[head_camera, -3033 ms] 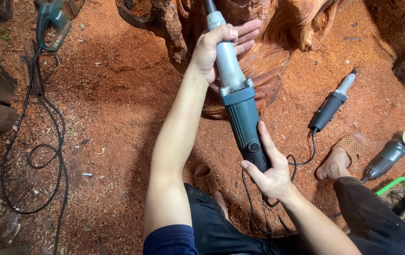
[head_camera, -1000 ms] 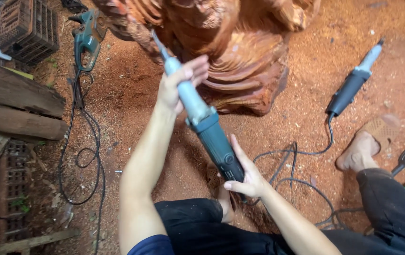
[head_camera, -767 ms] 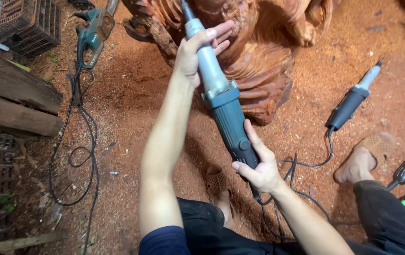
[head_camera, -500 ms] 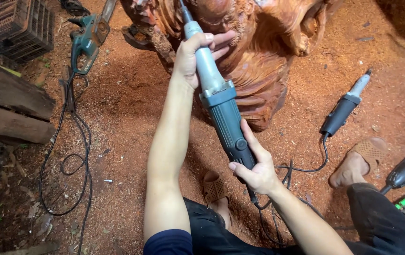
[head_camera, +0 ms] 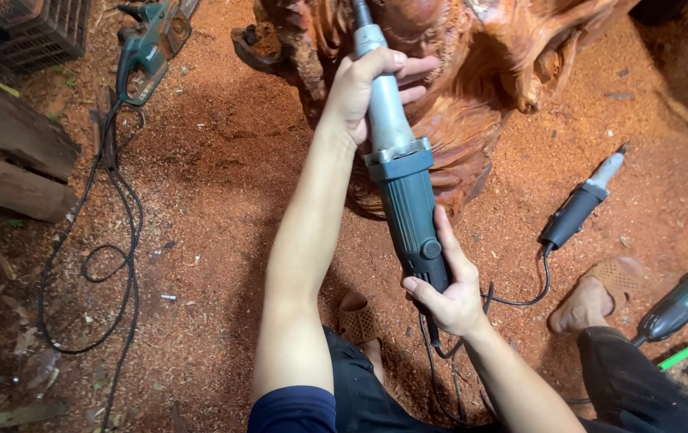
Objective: The person uses a rotary carving tool to shape and smooth a large wooden sculpture. They hold the tool with both hands and guide it along the surface, removing material and refining contours.
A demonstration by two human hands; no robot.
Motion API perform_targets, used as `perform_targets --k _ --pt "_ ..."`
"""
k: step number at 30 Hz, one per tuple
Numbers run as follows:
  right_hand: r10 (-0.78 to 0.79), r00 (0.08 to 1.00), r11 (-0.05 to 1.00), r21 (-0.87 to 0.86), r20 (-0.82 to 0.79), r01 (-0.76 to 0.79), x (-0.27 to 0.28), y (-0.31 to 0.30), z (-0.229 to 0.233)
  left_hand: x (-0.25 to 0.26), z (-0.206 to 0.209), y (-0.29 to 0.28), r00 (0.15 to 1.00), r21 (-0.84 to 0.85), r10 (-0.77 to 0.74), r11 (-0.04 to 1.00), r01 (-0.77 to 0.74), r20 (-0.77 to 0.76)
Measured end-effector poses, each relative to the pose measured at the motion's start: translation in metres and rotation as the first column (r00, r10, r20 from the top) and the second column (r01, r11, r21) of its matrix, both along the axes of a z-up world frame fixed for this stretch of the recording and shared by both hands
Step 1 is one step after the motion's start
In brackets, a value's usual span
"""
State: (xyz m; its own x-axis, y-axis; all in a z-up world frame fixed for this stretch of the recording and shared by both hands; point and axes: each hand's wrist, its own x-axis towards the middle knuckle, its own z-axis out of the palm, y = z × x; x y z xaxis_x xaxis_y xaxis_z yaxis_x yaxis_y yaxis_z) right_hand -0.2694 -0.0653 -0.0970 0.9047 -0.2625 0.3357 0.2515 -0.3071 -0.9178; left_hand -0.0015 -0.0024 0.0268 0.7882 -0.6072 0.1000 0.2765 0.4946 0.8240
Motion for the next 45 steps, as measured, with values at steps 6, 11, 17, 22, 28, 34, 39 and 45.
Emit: perform_targets --k 6,11,17,22,28,34,39,45 --pt "-0.075 0.996 0.996 -0.061 -0.050 0.072 -0.002 0.003 -0.001 0.004 -0.008 0.001 0.999 -0.003 -0.034 0.999 0.034 -0.020" --pt "-0.113 0.992 0.987 -0.124 -0.058 0.105 -0.005 -0.004 -0.012 -0.006 0.005 0.002 0.998 0.065 -0.010 0.998 0.015 -0.065" --pt "-0.036 0.997 0.998 -0.041 0.073 0.039 -0.037 -0.002 -0.102 -0.080 -0.025 -0.004 0.989 0.008 0.079 0.997 -0.079 -0.125" --pt "0.187 0.951 0.841 0.540 -0.246 -0.026 -0.113 0.020 -0.172 -0.135 -0.135 -0.008 0.966 0.351 -0.052 0.926 0.141 -0.253" --pt "0.342 0.904 0.763 0.637 -0.256 -0.108 -0.127 0.042 -0.177 -0.148 -0.163 0.028 0.913 0.537 -0.002 0.808 0.242 -0.408" --pt "0.412 0.887 0.693 0.704 -0.209 -0.156 -0.117 0.044 -0.163 -0.140 -0.177 0.033 0.918 0.398 0.007 0.903 0.164 -0.396" --pt "0.479 0.853 0.645 0.742 -0.206 -0.183 -0.114 0.043 -0.158 -0.136 -0.180 0.034 0.910 0.375 -0.011 0.909 0.182 -0.414" --pt "0.430 0.875 0.696 0.699 -0.223 -0.164 -0.114 0.034 -0.168 -0.132 -0.189 0.029 0.877 0.351 -0.028 0.910 0.221 -0.480"
